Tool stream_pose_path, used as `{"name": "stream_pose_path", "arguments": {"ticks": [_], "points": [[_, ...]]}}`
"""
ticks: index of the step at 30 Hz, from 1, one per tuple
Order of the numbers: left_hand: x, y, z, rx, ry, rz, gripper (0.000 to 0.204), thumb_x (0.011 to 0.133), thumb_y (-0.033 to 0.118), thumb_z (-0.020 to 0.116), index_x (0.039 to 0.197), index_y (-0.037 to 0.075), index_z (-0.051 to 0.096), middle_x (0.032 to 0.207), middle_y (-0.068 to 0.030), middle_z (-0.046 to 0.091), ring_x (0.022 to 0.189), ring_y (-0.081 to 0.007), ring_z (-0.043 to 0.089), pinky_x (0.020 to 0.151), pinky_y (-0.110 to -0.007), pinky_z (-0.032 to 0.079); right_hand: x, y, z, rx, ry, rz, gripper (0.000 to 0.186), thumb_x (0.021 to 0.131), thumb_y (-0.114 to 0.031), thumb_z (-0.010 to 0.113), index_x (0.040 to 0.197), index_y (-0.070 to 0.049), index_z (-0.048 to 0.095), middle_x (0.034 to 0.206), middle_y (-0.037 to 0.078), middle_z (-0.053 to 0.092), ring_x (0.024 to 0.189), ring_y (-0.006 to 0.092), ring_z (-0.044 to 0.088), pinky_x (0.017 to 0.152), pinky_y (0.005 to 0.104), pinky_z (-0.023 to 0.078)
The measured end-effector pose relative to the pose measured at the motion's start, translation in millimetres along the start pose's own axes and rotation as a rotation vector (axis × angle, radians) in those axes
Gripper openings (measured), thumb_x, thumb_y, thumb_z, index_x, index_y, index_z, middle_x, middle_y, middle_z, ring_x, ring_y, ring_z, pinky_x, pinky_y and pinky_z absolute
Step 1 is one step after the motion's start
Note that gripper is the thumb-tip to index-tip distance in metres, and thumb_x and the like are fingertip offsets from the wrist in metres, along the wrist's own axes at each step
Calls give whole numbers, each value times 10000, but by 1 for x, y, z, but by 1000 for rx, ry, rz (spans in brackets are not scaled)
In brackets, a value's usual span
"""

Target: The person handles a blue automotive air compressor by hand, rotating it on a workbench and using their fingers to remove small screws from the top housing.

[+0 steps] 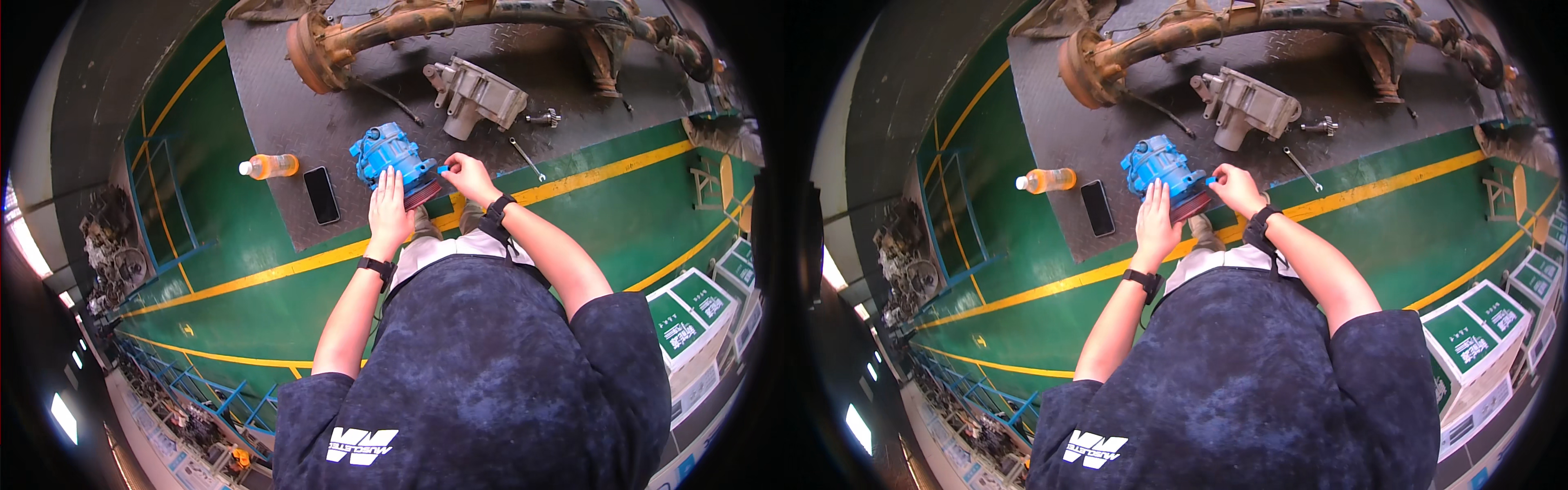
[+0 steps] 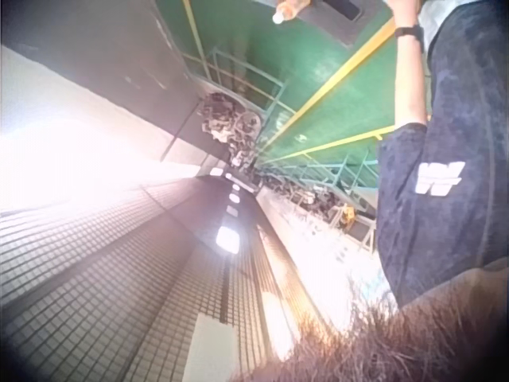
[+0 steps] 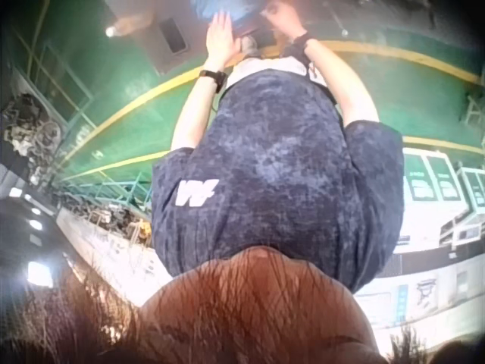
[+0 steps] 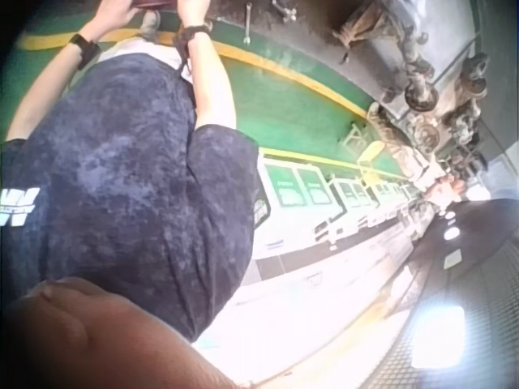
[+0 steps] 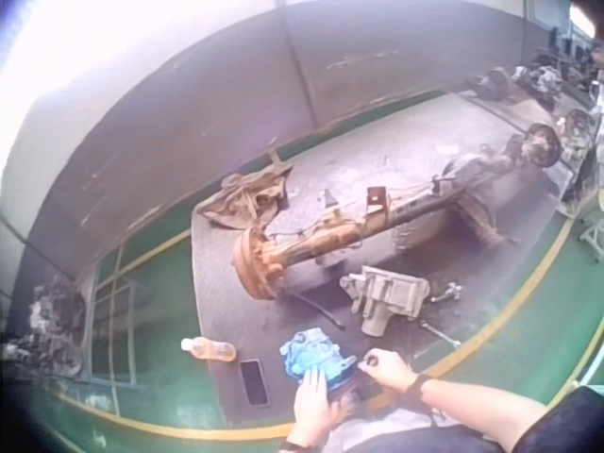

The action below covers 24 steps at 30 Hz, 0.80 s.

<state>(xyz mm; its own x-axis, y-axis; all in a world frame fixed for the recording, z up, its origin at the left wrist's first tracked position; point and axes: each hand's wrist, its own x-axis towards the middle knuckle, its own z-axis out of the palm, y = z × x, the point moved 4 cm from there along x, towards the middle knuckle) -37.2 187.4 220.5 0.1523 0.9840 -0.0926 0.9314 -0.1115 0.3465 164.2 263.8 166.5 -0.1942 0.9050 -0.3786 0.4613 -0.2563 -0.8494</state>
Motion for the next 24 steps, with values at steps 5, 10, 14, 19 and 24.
{"name": "stream_pose_path", "arguments": {"ticks": [5, 10, 14, 19, 24], "points": [[13, 7, -7, 88, -135, 64, 896, 740, 188, 774, 1510, 34, 343, 1580, -192, 319, 1478, -355, 279, 1165, -498, 297, 0, 5, 13, 16, 123, 3, 241, 826, -176, 734, 1000, -13, 696, 850, 159, 717, 793, 285, 711, 727, 370, 546], [39, 23, -5, 177, -184, 142, 901, 740, 238, 781, 1515, 72, 353, 1595, -164, 305, 1492, -341, 254, 1176, -509, 271, -5, 10, 12, -59, 232, 74, 242, 837, -170, 727, 1017, -12, 694, 852, 160, 719, 797, 290, 712, 725, 372, 546], [58, 39, 3, 188, -268, 170, 891, 755, 278, 777, 1517, 79, 360, 1605, -160, 288, 1500, -330, 236, 1184, -531, 244, -12, 23, 1, -56, 275, 131, 250, 843, -177, 733, 1018, -3, 692, 825, 150, 720, 763, 266, 712, 706, 362, 543], [64, 45, 10, 264, -307, 180, 900, 747, 278, 782, 1515, 77, 358, 1610, -163, 273, 1504, -348, 218, 1181, -538, 242, -3, 44, -7, -1, 317, 169, 247, 813, -210, 756, 960, -16, 717, 844, 166, 726, 812, 310, 718, 746, 386, 559], [66, 48, 10, 222, -319, 190, 898, 749, 266, 776, 1515, 65, 351, 1614, -170, 258, 1503, -358, 215, 1180, -542, 243, 8, 60, -3, 42, 252, 156, 275, 801, -225, 772, 971, -14, 728, 861, 166, 733, 822, 296, 725, 770, 372, 564]]}}
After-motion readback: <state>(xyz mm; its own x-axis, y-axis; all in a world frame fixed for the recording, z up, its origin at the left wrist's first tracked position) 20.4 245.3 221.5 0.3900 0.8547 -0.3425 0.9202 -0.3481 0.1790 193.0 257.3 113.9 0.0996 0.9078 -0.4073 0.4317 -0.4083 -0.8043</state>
